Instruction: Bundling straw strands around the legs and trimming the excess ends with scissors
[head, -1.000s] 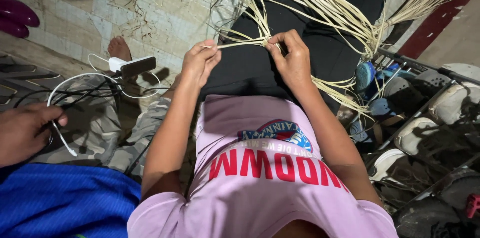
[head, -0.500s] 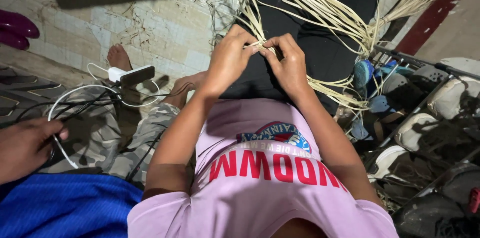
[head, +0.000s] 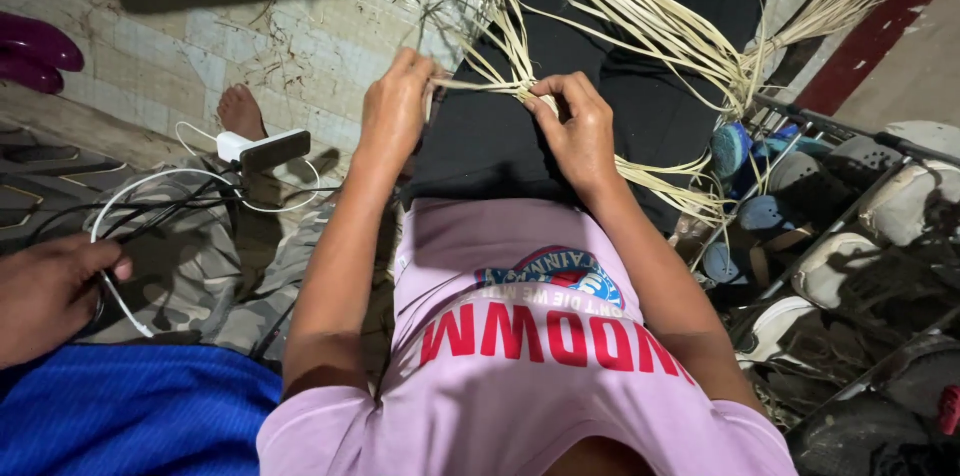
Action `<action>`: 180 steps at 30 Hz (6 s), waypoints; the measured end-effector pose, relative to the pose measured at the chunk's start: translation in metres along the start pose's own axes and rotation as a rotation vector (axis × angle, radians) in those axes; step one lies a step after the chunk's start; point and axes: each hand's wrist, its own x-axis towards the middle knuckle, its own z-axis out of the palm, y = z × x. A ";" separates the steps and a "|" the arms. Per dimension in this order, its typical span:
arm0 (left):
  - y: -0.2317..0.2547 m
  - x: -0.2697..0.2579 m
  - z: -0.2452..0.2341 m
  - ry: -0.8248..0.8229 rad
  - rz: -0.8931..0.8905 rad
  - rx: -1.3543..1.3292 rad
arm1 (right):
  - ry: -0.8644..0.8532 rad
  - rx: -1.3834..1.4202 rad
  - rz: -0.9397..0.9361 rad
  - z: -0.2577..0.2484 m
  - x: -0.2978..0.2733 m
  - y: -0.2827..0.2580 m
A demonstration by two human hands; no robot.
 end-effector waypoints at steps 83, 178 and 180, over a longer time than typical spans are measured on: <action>0.073 0.003 0.047 -0.110 -0.634 -0.987 | 0.555 0.559 -0.140 -0.197 0.038 -0.098; 0.091 0.018 0.029 -0.184 -0.374 0.433 | 0.045 -0.457 0.303 -0.123 0.029 0.069; 0.100 0.028 0.014 -0.434 -0.503 0.403 | 0.058 -0.371 0.255 -0.128 0.022 0.072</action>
